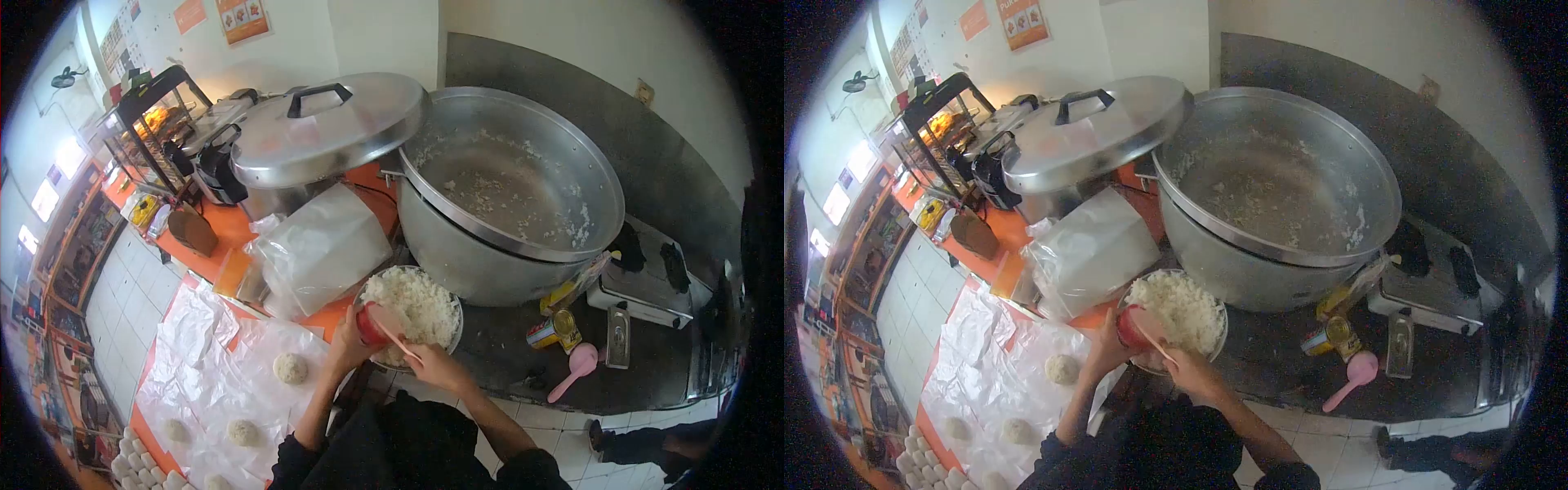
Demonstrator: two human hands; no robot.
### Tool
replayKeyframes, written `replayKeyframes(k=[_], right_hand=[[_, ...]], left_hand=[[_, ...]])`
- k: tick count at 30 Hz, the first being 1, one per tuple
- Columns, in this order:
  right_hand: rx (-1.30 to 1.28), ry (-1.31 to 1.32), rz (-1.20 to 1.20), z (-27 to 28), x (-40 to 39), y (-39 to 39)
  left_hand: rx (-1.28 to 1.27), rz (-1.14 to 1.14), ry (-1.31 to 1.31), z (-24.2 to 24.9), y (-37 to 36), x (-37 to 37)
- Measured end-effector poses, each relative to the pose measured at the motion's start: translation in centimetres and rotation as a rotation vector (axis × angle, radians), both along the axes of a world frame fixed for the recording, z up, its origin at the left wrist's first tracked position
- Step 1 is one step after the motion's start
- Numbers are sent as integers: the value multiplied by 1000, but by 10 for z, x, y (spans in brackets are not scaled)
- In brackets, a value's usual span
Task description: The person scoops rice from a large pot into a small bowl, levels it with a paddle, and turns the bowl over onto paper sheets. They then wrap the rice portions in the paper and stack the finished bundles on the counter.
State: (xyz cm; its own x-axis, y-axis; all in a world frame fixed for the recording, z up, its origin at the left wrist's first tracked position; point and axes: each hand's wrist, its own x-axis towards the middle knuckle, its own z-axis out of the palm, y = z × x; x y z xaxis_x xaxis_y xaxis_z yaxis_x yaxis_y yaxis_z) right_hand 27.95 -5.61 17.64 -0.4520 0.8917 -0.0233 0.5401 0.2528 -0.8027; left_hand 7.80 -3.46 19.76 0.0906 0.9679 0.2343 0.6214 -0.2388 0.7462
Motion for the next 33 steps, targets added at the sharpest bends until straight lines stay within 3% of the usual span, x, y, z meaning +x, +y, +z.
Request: replayKeyframes(k=[4,7,8,11,12,14,16,19,22,25,28,31,33], right_hand=[[-172,202,72,-8,33,15],[-86,170,-144,10,33,19],[-90,22,-101,20,28,15],[71,42,-19,-9,8,-10],[-67,44,-5,5,13,-10],[-71,98,36,7,29,-4],[-6,165,51,3,49,4],[-245,329,-193,-9,47,5],[-158,333,-193,-2,15,-17],[71,117,-204,28,-14,-39],[203,188,-162,25,-25,-44],[66,200,-10,44,-8,-39],[-28,340,-34,38,13,-28]], left_hand=[[43,-14,-21,-11,-9,6],[75,-25,-34,-14,-6,11],[86,-28,-33,-16,-7,11],[76,8,-91,-24,-7,9],[75,17,-83,-21,-8,9],[65,28,-64,-14,-13,9],[95,66,-238,-29,-19,13],[197,143,-298,-28,-22,22],[283,227,-233,-25,-22,31],[320,265,-174,-20,-22,32],[378,232,-221,-22,-22,31],[346,270,-256,-21,-26,24],[367,307,-240,-14,-30,23]])
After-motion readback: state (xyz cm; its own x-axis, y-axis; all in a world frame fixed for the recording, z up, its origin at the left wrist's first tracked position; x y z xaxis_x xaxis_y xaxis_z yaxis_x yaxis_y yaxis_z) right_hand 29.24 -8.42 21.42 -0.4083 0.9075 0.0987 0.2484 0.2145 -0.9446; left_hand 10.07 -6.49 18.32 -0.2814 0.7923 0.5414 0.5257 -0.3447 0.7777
